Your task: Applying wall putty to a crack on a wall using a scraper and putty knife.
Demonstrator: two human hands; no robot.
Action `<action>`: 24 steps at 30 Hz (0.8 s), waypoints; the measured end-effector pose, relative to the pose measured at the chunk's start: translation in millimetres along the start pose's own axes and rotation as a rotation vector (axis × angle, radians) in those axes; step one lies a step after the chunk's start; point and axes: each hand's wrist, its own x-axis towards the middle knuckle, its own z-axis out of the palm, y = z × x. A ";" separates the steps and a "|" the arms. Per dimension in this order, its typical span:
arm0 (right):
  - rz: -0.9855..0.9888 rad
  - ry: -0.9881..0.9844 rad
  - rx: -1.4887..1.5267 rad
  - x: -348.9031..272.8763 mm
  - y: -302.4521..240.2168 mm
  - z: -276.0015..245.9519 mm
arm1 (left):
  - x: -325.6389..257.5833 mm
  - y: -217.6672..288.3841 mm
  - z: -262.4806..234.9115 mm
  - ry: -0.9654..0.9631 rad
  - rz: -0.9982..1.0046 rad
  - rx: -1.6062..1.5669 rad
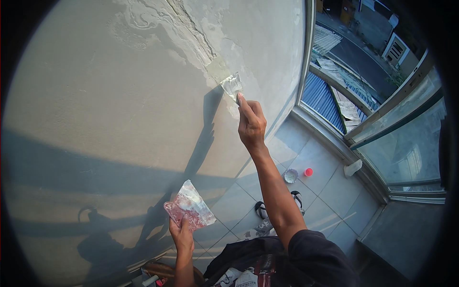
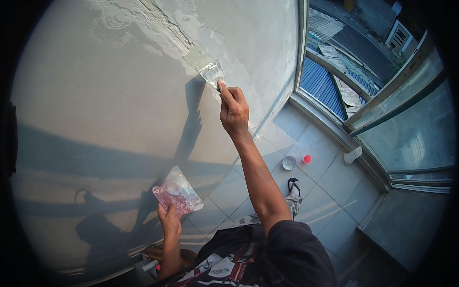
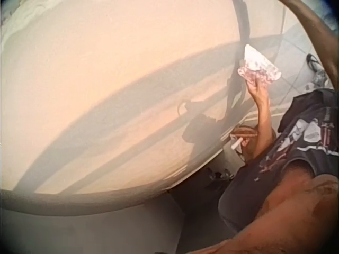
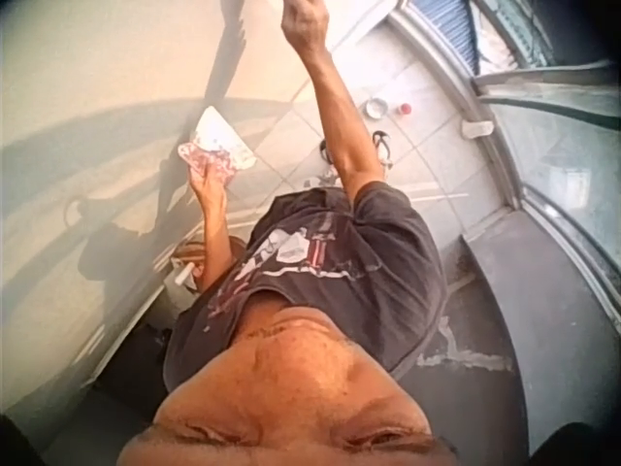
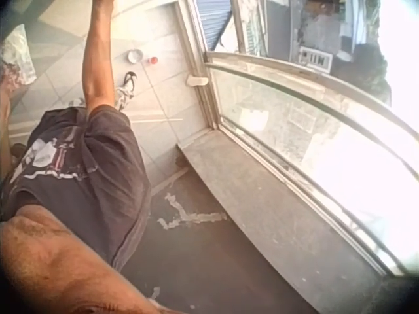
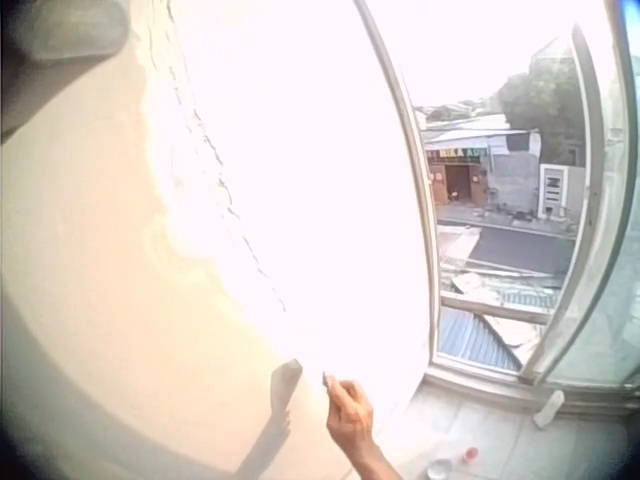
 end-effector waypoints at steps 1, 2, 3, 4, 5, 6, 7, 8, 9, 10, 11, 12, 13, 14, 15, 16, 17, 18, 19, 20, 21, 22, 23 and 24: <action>-0.003 0.029 0.012 8.6 -3.9 1.6 | -0.1 0.9 -0.4 -0.014 -0.009 -0.015; -0.003 0.030 0.011 18.0 -7.2 4.0 | -0.5 1.1 -1.3 -0.015 -0.009 -0.015; -0.025 0.041 -0.001 27.2 -8.5 7.3 | 0.2 0.0 -1.7 -0.021 -0.003 -0.021; -0.047 0.052 -0.013 33.8 -11.7 9.4 | 1.0 -1.3 -2.2 -0.027 0.003 -0.028; -0.047 0.054 -0.012 36.2 -15.2 12.3 | 1.1 -3.0 -5.0 -0.027 0.005 -0.028; -0.046 0.040 -0.034 38.7 -19.2 14.9 | 1.0 -5.0 -8.0 -0.028 0.013 -0.024; -0.045 0.028 -0.056 41.0 -23.8 17.4 | 0.9 -5.3 -10.8 -0.030 0.023 -0.020; -0.031 0.026 -0.039 36.7 -27.6 19.9 | -1.2 -1.6 -11.1 -0.027 0.029 -0.020; -0.029 0.019 -0.052 24.1 -20.7 20.5 | -0.3 -6.4 -7.8 -0.021 0.010 -0.013; 0.010 -0.005 -0.057 10.0 -14.8 20.2 | 1.4 -11.2 -5.0 -0.015 -0.009 -0.006; 0.047 -0.020 -0.056 -0.8 -14.6 16.3 | 0.1 -10.5 -2.2 -0.020 -0.013 -0.008; 0.070 -0.028 -0.050 -12.6 -18.5 15.9 | -0.8 -7.3 -2.2 -0.018 -0.023 -0.015; 0.070 -0.025 -0.049 -25.1 -21.9 12.8 | -2.0 -4.6 -2.3 -0.017 -0.034 -0.022; 0.120 -0.065 -0.037 -37.3 -24.6 10.5 | -2.5 -1.6 -2.0 -0.020 -0.029 -0.020; 0.169 -0.107 -0.025 -45.0 -28.5 8.0 | -2.2 -0.4 -0.4 -0.010 0.000 -0.016; 0.204 -0.089 -0.004 -50.7 -31.1 6.8 | -1.3 0.9 0.3 0.001 0.029 -0.012; 0.206 -0.090 -0.006 -47.3 -34.1 5.0 | -1.5 1.4 0.6 0.001 0.026 -0.011; 0.203 -0.060 0.000 -41.7 -36.1 6.1 | 0.0 3.0 0.5 -0.005 0.008 -0.001; 0.200 -0.030 0.007 -34.8 -38.0 8.9 | 0.4 3.7 -0.5 -0.010 -0.010 0.009; 0.158 0.027 -0.011 -23.9 -39.0 12.9 | -0.3 2.3 -1.9 -0.013 -0.012 0.009; 0.155 0.030 -0.012 -16.2 -38.2 17.9 | 1.7 -0.4 -3.7 -0.017 -0.013 0.004; 0.136 0.055 -0.007 -9.2 -38.3 21.8 | 3.6 -2.2 -4.7 -0.021 -0.014 -0.001; 0.116 0.078 0.001 -6.7 -38.4 25.4 | 4.0 -2.8 -4.6 -0.018 -0.009 -0.004; 0.096 0.073 -0.001 -6.8 -37.6 26.8 | 3.7 -3.6 -3.2 -0.031 0.014 -0.007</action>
